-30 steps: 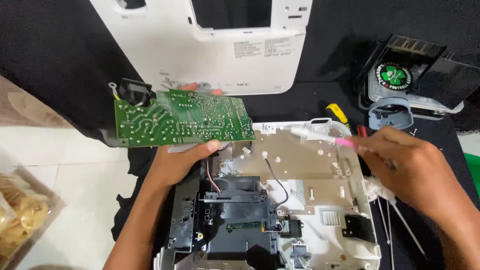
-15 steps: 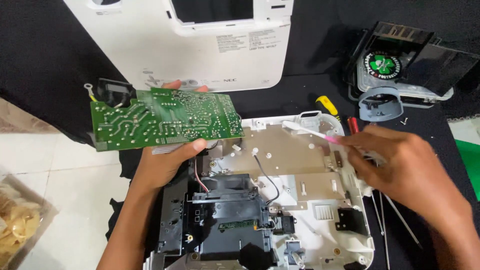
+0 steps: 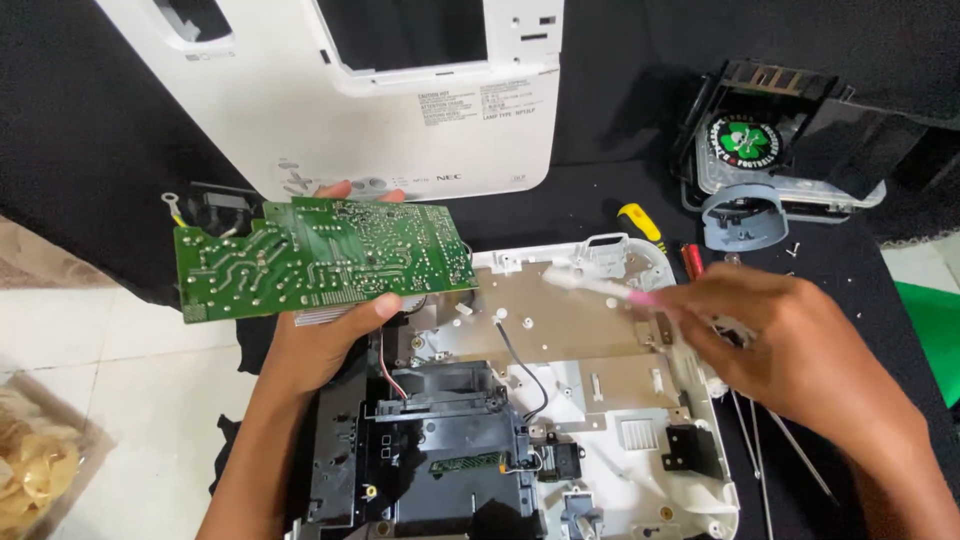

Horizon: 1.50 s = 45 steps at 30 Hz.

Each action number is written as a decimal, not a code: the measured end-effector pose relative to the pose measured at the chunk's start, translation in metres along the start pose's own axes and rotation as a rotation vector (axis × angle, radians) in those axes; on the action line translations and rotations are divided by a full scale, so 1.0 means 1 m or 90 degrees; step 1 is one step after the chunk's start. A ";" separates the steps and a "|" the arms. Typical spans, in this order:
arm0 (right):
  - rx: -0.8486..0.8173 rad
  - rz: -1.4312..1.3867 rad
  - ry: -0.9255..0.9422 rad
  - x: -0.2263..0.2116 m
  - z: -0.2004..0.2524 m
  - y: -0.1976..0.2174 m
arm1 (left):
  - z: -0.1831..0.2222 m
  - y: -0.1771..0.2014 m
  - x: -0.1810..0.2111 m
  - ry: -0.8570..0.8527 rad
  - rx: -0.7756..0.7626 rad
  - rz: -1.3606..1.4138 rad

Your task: Disassembling a projector and cleaning its internal components with a toothbrush and cloth

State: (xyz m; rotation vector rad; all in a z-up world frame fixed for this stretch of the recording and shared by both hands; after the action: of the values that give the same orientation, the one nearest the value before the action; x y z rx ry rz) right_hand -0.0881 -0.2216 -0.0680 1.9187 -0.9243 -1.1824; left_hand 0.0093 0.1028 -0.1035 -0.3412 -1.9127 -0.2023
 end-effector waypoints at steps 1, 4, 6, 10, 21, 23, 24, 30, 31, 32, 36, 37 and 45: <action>0.002 0.000 0.003 0.004 -0.001 -0.002 | -0.001 0.001 0.001 -0.003 0.002 -0.001; -0.003 -0.007 0.039 0.006 0.003 -0.002 | 0.000 0.000 -0.001 0.015 -0.008 0.009; -0.079 -0.060 -0.019 0.003 0.001 0.001 | 0.000 0.002 -0.002 0.002 -0.004 -0.009; 0.015 0.004 0.019 0.013 0.003 0.001 | 0.000 0.000 0.000 0.011 0.003 0.018; -0.030 -0.037 -0.047 0.052 0.007 0.001 | -0.001 0.002 0.001 0.014 0.008 -0.001; -0.032 -0.027 -0.051 0.055 0.006 0.001 | -0.003 0.002 0.003 0.020 0.012 -0.002; -0.046 -0.022 -0.061 0.056 0.010 -0.001 | 0.001 0.003 0.002 0.040 0.019 -0.002; -0.020 -0.012 -0.021 0.062 0.011 0.000 | -0.001 0.003 -0.002 0.016 0.010 0.003; -0.022 -0.012 -0.022 0.061 0.013 0.003 | 0.000 0.003 -0.001 0.017 0.010 0.003; -0.029 -0.030 -0.014 0.060 0.013 0.007 | 0.000 0.002 0.000 0.014 0.009 0.009; -0.049 -0.051 0.028 0.041 0.007 0.004 | -0.001 0.001 0.006 -0.006 0.009 -0.043; -0.051 -0.050 0.023 0.039 0.008 0.007 | 0.001 0.000 0.004 -0.003 0.007 -0.040; -0.010 0.010 -0.019 0.052 0.016 0.020 | 0.000 0.002 0.002 0.021 0.009 -0.010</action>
State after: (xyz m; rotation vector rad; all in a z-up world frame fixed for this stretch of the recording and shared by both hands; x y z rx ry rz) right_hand -0.0902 -0.2783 -0.0785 1.8828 -0.9416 -1.2096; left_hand 0.0095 0.1044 -0.1017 -0.3121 -1.8841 -0.2038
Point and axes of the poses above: each hand's wrist, its own z-axis away from the middle knuckle, its own y-axis out of the back of the hand, x = y × z, the point moved 5 cm from there along -z, towards the middle knuckle, and after that the axes turned 6 degrees about x, right-handed, at the moved point
